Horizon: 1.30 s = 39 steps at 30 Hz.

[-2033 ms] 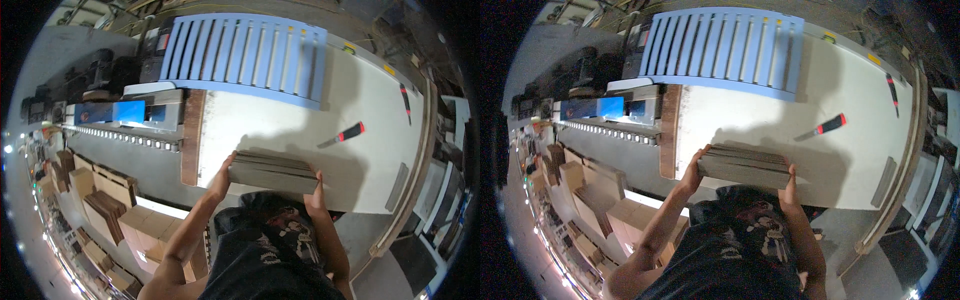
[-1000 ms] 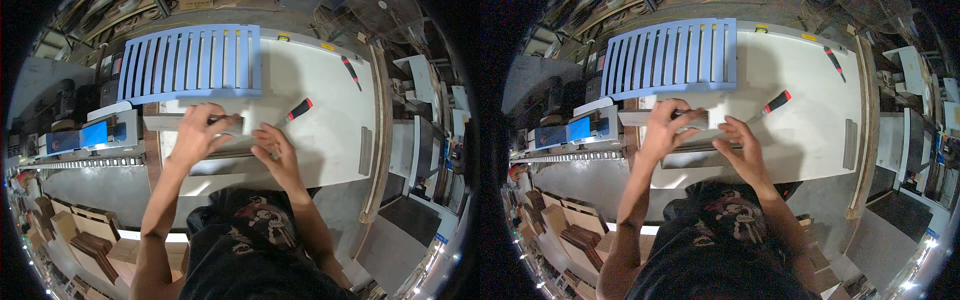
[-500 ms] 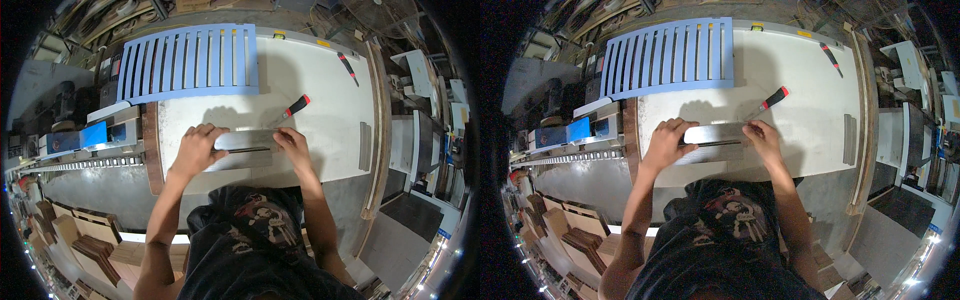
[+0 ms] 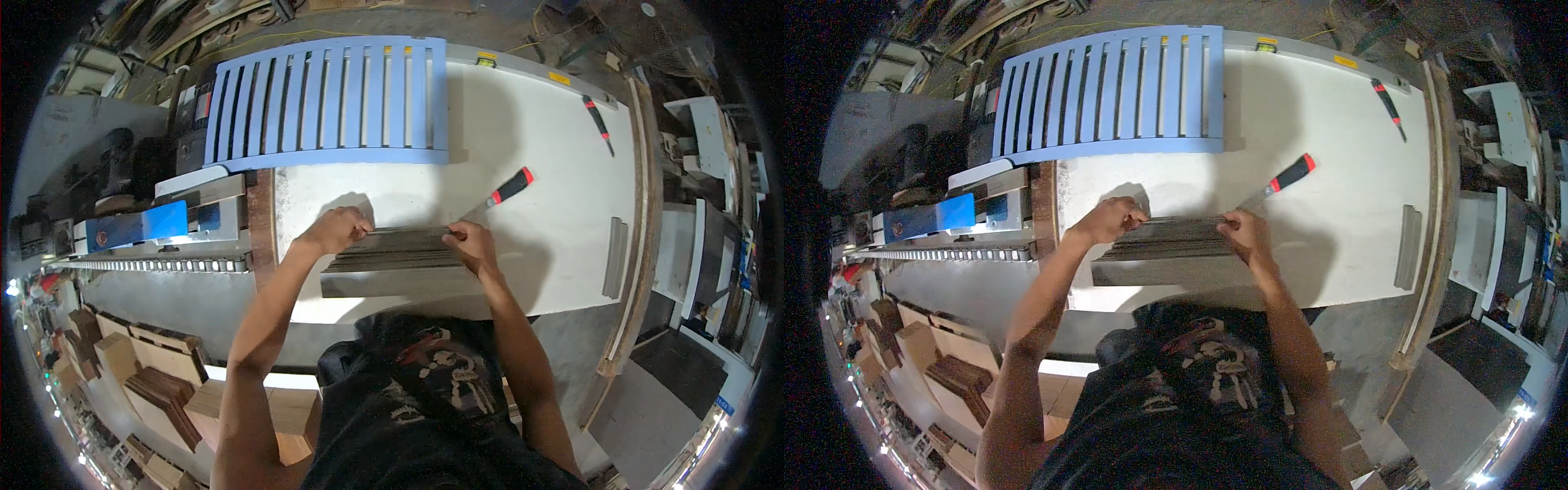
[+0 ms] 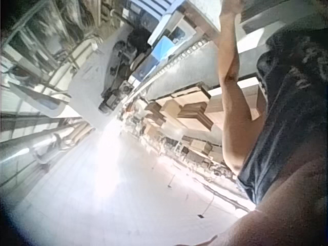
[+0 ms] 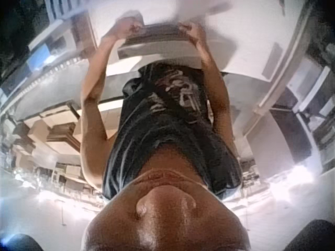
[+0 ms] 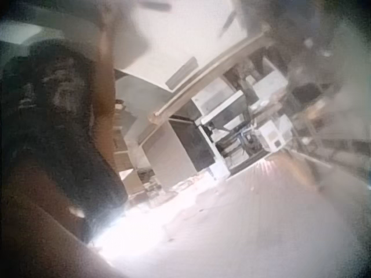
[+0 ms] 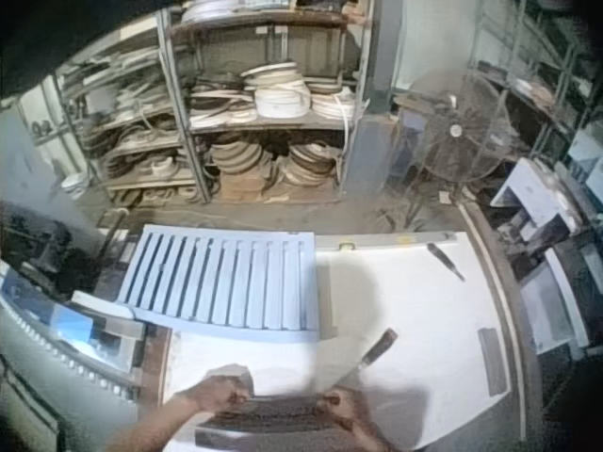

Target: Processing and stacking wood panels using industrial machinery in a furniture factory.

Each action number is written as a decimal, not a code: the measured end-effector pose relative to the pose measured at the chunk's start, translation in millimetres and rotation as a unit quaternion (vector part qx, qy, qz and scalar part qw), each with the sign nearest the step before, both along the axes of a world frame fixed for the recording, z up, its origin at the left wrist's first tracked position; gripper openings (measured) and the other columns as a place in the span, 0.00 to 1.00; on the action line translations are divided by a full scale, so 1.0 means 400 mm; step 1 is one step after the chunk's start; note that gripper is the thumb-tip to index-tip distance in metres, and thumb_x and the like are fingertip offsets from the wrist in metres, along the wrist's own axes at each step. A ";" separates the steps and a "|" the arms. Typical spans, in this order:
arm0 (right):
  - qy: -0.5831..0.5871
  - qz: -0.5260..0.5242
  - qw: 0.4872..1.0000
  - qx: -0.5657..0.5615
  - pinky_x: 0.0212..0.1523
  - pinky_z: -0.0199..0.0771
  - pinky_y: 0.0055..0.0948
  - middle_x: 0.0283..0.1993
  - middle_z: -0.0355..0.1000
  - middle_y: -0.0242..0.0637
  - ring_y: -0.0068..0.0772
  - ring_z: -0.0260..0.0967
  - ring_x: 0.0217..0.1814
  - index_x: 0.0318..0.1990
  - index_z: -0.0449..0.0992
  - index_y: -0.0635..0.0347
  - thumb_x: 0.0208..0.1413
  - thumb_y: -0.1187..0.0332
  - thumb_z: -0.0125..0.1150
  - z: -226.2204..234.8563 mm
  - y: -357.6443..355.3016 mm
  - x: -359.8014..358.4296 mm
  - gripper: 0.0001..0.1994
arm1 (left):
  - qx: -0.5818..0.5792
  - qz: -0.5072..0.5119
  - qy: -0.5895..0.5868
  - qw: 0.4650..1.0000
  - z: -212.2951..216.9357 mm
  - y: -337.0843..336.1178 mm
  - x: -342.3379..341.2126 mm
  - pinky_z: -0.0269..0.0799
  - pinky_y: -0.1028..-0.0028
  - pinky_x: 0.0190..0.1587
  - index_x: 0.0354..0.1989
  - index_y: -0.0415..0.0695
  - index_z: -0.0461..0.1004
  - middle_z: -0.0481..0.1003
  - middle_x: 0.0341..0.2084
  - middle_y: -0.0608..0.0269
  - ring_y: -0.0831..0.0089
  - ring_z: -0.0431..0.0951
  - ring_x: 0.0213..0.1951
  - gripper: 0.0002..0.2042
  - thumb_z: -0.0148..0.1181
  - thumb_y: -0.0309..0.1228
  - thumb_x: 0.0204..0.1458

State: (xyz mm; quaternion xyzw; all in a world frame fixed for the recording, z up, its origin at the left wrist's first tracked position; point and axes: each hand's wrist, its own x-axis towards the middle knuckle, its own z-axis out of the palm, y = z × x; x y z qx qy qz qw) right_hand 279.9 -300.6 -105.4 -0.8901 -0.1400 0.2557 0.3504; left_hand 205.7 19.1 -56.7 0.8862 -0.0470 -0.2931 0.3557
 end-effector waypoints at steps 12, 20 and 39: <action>0.008 -0.058 0.998 0.008 0.36 0.72 0.26 0.31 0.77 0.35 0.27 0.74 0.33 0.38 0.78 0.57 0.52 0.66 0.65 0.031 -0.026 0.004 0.08 | 0.452 0.235 -0.148 0.848 0.172 0.454 -0.177 0.52 0.57 0.65 0.65 0.53 0.58 0.65 0.57 0.54 0.55 0.61 0.61 0.37 0.65 0.30 0.43; 0.067 -0.174 0.965 0.186 0.36 0.70 0.21 0.29 0.73 0.31 0.21 0.68 0.31 0.38 0.75 0.65 0.55 0.75 0.60 0.047 -0.062 -0.017 0.04 | 0.311 0.146 -0.241 0.908 0.151 0.390 -0.133 0.53 0.54 0.65 0.52 0.49 0.69 0.70 0.48 0.52 0.51 0.67 0.55 0.23 0.65 0.33 0.45; 0.177 -0.198 0.938 0.221 0.29 0.69 0.23 0.32 0.76 0.34 0.20 0.69 0.30 0.43 0.78 0.65 0.55 0.64 0.65 -0.051 -0.084 -0.061 0.14 | 0.084 -0.190 -0.052 0.977 0.060 -0.208 0.154 0.71 0.61 0.54 0.45 0.46 0.74 0.73 0.46 0.52 0.54 0.75 0.48 0.13 0.58 0.32 0.52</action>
